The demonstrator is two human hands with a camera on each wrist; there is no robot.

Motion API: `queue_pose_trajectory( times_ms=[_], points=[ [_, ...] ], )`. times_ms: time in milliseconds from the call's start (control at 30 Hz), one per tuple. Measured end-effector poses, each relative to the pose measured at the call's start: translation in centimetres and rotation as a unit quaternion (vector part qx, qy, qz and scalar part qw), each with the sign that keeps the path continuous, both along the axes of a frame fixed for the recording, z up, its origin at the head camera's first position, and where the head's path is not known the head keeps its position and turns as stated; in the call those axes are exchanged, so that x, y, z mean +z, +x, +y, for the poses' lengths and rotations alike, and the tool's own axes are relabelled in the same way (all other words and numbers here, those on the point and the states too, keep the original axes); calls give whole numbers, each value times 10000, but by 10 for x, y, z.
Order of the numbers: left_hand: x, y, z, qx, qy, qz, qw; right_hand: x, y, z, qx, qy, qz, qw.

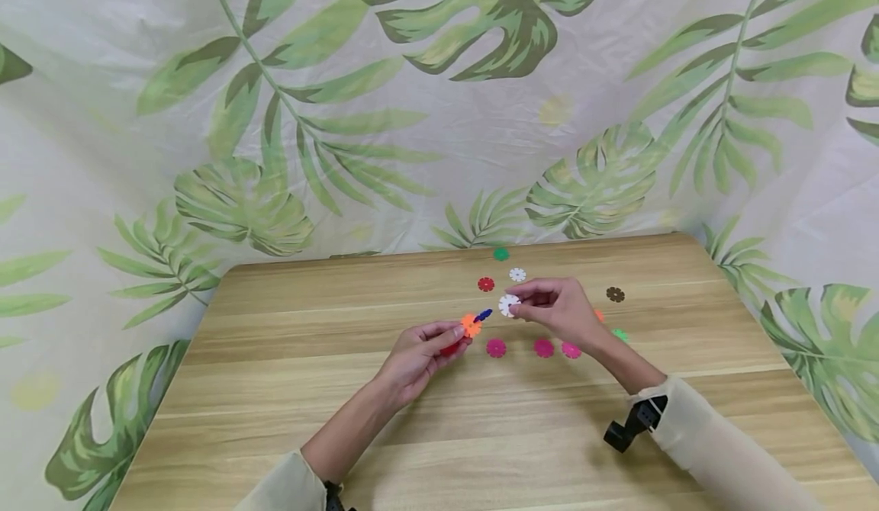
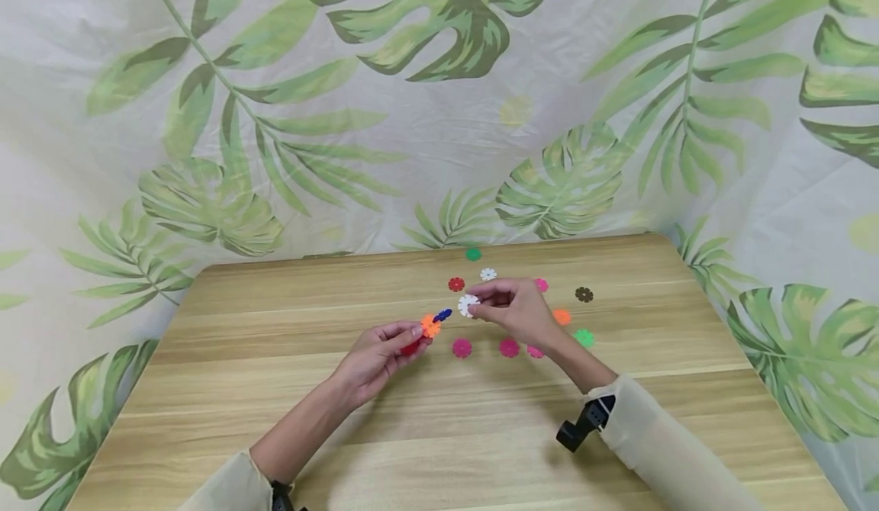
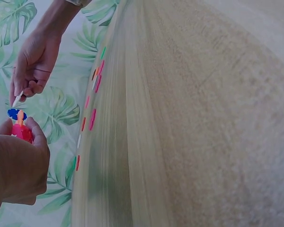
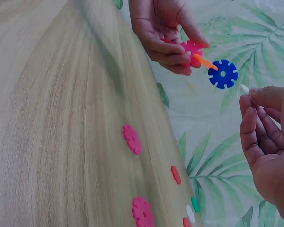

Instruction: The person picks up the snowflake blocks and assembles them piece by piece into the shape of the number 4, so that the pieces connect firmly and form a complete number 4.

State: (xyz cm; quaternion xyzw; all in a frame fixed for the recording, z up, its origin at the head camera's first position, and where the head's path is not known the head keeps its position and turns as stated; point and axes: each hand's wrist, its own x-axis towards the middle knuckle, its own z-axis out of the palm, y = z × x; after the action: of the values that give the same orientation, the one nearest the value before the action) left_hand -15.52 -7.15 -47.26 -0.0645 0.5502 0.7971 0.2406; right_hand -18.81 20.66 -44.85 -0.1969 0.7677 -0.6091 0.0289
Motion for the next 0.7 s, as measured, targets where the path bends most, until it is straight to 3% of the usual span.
queue_pose_trajectory(
  times_ms=[700],
  points=[
    [1,2,8,115,-200,148,9996,2,1,-14,31,88,93,9999]
  ],
)
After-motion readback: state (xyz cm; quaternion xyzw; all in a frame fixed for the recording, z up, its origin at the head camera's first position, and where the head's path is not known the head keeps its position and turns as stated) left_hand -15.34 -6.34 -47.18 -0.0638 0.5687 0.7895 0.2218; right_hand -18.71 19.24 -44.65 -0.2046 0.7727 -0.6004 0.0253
